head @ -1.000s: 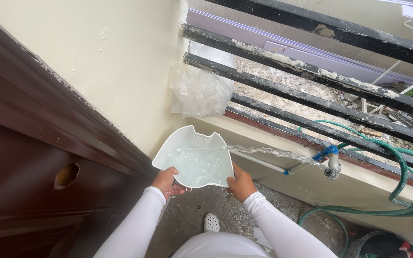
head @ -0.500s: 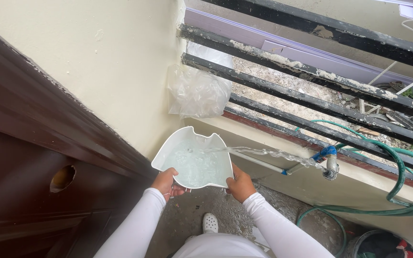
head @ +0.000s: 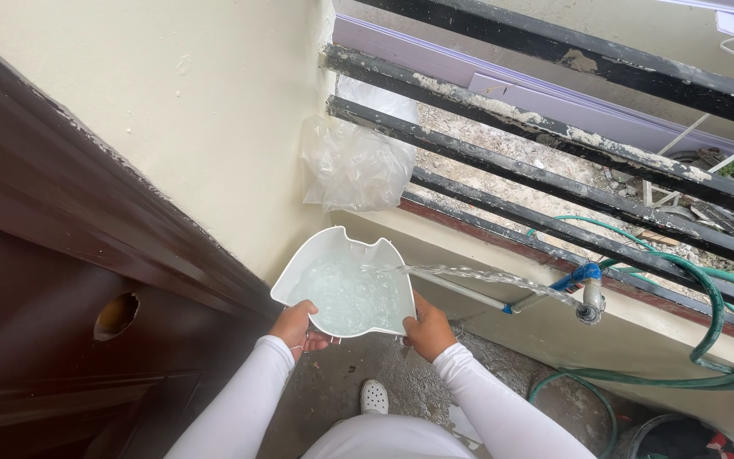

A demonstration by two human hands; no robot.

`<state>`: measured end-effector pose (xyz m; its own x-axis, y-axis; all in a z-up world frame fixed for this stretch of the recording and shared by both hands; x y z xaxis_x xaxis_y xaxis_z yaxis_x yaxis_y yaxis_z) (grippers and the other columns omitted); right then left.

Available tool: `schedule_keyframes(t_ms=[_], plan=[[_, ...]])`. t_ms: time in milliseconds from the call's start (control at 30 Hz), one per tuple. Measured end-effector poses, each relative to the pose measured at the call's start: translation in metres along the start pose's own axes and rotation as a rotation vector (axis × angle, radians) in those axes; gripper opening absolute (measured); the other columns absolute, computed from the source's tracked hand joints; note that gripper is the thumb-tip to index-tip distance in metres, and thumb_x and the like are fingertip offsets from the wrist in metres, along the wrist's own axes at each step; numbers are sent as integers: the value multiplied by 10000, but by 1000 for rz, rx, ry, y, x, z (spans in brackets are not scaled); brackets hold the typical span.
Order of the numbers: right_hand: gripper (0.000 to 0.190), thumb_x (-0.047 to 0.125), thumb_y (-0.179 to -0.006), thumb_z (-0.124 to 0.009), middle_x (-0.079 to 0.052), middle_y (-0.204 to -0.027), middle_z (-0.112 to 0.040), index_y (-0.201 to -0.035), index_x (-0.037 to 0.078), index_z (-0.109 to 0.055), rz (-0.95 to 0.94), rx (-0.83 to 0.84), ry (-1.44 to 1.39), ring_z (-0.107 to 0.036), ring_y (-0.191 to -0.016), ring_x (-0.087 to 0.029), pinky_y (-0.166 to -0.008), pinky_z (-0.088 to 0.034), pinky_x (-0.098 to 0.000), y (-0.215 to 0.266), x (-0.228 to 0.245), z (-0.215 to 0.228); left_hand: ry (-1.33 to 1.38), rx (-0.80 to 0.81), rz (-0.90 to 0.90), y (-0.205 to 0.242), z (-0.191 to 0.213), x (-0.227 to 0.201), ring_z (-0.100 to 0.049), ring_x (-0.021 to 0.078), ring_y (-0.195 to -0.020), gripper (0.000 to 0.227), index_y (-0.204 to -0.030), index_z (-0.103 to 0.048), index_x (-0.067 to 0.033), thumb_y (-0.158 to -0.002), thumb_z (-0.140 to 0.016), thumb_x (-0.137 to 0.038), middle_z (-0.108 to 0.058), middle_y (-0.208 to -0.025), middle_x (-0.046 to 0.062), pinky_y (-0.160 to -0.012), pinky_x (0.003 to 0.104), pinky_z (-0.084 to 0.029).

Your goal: The person removes the clear plastic tank from a wet/dry vacuum on the floor, carries it to an outdoor water tap, holds it under the running tap to fill it with water, turns off the tap, and carries the filled tank back toward the vacuum and sofa cleaning setup.

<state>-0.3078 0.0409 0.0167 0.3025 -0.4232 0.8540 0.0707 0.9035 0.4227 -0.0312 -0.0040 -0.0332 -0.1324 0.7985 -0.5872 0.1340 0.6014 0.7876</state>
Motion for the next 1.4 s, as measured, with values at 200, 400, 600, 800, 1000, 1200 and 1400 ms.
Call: schedule_keyframes(t_ms=[200,400,600,800,1000,1200,1400], plan=[[654,23,-858,-514,-141,-1091,-746,-1490,188,-506,7,-2,-12,-736,-725,-206,-623,-647,-341,-3,-6,0,7,17,6,6,-1,-2,-734,329,-726,499,-1274,-494,115,-913,-474,-227,-717,-946,295,-489,334,-562],[659,35,-871,-514,-154,-1085,-742,-1514,165,-460,-11,20,-23,-749,-744,-217,-644,-652,-340,-3,-9,10,88,97,-8,19,-9,-10,-743,363,-744,514,-1304,-468,112,-895,-455,-199,-707,-1002,307,-503,329,-580],[605,65,-898,-509,-159,-1063,-752,-1499,106,-453,30,76,-49,-761,-715,-198,-655,-659,-329,5,-12,13,51,80,68,26,-12,-15,-752,392,-782,505,-1318,-419,127,-928,-451,-191,-704,-1020,349,-481,310,-531],[688,53,-841,-503,-142,-894,-761,-1521,149,-460,96,36,101,-720,-595,-196,-627,-618,-338,27,33,16,6,84,106,19,-5,-12,-742,357,-745,487,-1321,-456,46,-929,-413,-238,-728,-998,269,-427,285,-496],[719,65,-829,-525,-141,-780,-768,-1537,155,-434,178,81,169,-719,-563,-181,-633,-612,-324,24,32,17,-22,64,124,16,-2,-17,-737,357,-737,491,-1336,-433,93,-984,-395,-246,-719,-993,322,-415,280,-507],[731,45,-822,-521,-113,-969,-783,-1537,166,-431,145,59,27,-728,-628,-161,-635,-621,-317,17,22,18,-12,92,93,20,-9,-23,-757,343,-734,479,-1321,-474,79,-946,-401,-211,-725,-995,303,-383,248,-476],[702,31,-849,-532,-105,-1042,-761,-1532,172,-455,83,42,-86,-724,-690,-157,-631,-637,-310,11,7,21,-10,58,95,37,-17,-26,-747,344,-754,502,-1326,-472,116,-961,-373,-213,-727,-964,339,-394,254,-502]])
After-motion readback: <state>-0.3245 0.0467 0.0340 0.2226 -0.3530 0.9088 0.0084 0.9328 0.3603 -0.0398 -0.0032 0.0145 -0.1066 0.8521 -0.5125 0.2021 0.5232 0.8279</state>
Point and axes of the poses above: each hand's wrist, its own y-axis away from the middle knuckle, its own z-axis out of the back of the hand, x = y × z, the point moved 2 cm from there along -y, towards the middle knuckle
